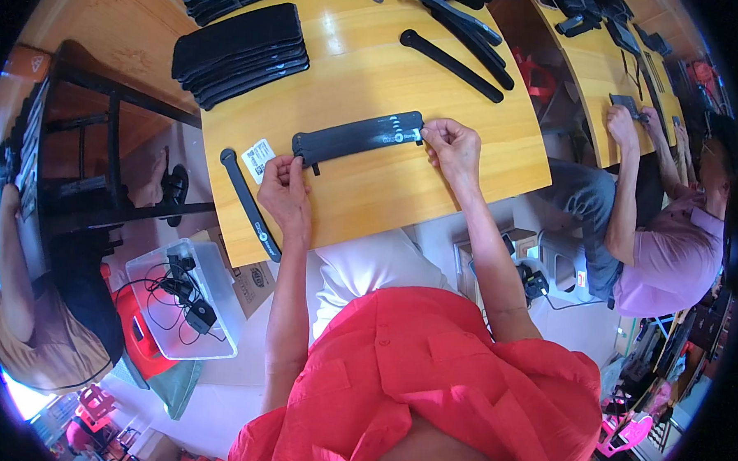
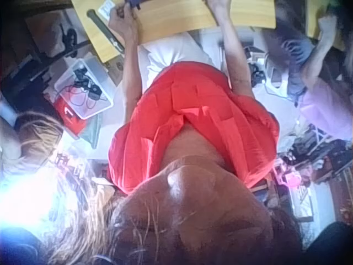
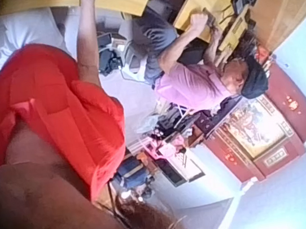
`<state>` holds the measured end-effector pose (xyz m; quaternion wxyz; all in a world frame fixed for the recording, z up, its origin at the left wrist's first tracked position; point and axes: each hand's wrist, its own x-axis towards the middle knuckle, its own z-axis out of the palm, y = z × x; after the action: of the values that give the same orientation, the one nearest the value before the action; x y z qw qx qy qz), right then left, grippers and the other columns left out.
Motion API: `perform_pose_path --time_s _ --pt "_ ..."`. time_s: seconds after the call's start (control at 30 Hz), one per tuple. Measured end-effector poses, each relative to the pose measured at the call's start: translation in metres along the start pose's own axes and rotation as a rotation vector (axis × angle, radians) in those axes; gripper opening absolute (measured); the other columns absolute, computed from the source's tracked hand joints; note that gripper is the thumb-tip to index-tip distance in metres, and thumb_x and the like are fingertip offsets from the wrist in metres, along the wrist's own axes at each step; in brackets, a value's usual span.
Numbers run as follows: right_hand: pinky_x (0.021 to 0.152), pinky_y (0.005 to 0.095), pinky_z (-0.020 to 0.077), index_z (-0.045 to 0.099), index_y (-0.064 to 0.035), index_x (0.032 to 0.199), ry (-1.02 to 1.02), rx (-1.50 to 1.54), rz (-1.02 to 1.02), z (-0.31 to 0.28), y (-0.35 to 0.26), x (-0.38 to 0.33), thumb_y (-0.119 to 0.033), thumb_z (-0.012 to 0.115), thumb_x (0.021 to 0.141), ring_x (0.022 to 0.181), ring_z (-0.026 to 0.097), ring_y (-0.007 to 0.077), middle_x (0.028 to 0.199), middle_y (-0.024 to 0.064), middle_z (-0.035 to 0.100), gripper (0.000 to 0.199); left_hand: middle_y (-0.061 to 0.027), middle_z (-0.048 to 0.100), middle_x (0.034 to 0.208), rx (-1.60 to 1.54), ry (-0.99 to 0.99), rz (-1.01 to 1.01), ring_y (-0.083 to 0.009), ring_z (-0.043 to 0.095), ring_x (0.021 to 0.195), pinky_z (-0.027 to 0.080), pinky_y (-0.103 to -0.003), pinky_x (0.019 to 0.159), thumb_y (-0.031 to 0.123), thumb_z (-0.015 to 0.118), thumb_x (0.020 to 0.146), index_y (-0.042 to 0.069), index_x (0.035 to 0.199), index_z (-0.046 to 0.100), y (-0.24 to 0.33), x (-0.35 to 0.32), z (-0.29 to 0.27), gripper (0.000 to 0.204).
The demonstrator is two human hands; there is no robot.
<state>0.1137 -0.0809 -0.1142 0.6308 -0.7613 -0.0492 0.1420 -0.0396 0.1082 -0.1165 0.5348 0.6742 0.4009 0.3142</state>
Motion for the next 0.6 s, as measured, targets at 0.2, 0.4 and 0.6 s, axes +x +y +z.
perform_pose_path --time_s 0.2,0.4,0.6 --pt "0.037 0.0199 0.0375 0.065 0.0021 0.077 0.014 -0.014 -0.026 0.001 -0.0044 -0.0021 -0.003 0.065 0.078 0.042 0.049 0.0053 0.054 0.0015 0.056 0.005 -0.0014 0.057 0.065 0.028 -0.003 0.014 -0.0048 0.049 0.053 0.042 -0.019 0.044 0.007 0.062 0.084 -0.001 0.086 0.059 -0.0013 0.0003 -0.0001 0.008" --pt "0.037 0.0203 0.0366 0.065 0.0017 0.076 0.032 -0.025 -0.021 0.0018 -0.0037 -0.0027 -0.002 0.065 0.078 0.042 0.048 0.0052 0.053 0.0012 0.055 0.005 -0.0013 0.057 0.066 0.034 0.001 0.018 -0.0047 0.05 0.054 0.041 -0.019 0.044 0.007 0.061 0.085 -0.001 0.085 0.059 0.0002 -0.0008 0.0 0.008" --pt "0.036 0.0208 0.0356 0.064 0.0014 0.075 0.038 -0.034 -0.045 0.0032 -0.0001 -0.0022 -0.002 0.065 0.078 0.041 0.047 0.005 0.052 0.001 0.055 0.006 -0.0005 0.057 0.066 0.046 0.006 0.009 -0.0044 0.05 0.055 0.042 -0.019 0.044 0.008 0.062 0.084 0.0 0.084 0.059 0.0025 -0.0017 0.0 0.008"
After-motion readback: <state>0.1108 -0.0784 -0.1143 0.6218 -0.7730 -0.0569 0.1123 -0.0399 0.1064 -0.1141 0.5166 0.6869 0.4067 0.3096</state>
